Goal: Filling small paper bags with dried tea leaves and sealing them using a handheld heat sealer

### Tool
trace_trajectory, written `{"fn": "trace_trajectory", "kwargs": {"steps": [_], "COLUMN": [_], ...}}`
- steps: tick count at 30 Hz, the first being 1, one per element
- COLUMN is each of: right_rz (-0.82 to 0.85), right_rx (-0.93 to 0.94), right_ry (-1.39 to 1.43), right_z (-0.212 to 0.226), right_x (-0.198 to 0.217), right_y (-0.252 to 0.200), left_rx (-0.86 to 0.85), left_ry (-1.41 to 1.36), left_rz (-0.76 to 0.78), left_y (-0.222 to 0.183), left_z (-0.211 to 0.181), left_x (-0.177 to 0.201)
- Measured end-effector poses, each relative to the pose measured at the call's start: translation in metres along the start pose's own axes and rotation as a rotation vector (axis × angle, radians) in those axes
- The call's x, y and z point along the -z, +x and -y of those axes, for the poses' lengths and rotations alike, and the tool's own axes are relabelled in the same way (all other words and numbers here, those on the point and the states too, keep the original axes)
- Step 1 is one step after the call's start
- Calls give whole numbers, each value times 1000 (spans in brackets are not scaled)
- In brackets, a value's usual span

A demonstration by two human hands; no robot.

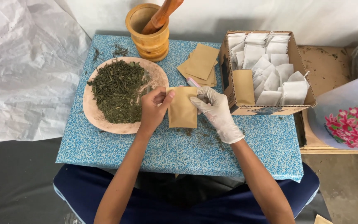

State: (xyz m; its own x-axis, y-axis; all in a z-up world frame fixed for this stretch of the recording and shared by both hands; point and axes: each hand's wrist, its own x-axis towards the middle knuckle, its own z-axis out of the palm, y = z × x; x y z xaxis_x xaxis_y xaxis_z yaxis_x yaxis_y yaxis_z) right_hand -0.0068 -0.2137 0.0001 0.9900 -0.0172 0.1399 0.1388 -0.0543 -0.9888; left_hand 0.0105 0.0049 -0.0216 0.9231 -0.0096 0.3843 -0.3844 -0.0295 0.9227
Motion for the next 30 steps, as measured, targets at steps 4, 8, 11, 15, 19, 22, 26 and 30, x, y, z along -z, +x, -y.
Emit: {"fn": "trace_trajectory", "kwargs": {"steps": [4,8,11,15,19,22,26,30], "right_rz": [-28,-75,-116,-185,-209,-240,-264,-268], "right_rx": [8,-33,-85,-85,-3,16,21,-52], "right_ry": [33,26,64,31,-59,-96,-236,-293], "right_z": [66,55,78,92,116,91,96,107], "right_x": [-12,0,3,20,40,72,109,135], "right_y": [-12,-3,-5,-1,-4,14,20,29], "left_rx": [1,20,21,19,-34,-27,-92,-228], "left_ry": [12,-6,-9,-36,-93,-92,-109,-42], "left_rz": [-3,-18,-6,10,64,50,100,135], "left_y": [0,0,-2,-6,-2,6,20,34], "left_z": [-14,-39,-48,-55,-64,-75,-87,-86], "left_x": [-3,-8,-13,-23,-44,-64,-97,-129]}}
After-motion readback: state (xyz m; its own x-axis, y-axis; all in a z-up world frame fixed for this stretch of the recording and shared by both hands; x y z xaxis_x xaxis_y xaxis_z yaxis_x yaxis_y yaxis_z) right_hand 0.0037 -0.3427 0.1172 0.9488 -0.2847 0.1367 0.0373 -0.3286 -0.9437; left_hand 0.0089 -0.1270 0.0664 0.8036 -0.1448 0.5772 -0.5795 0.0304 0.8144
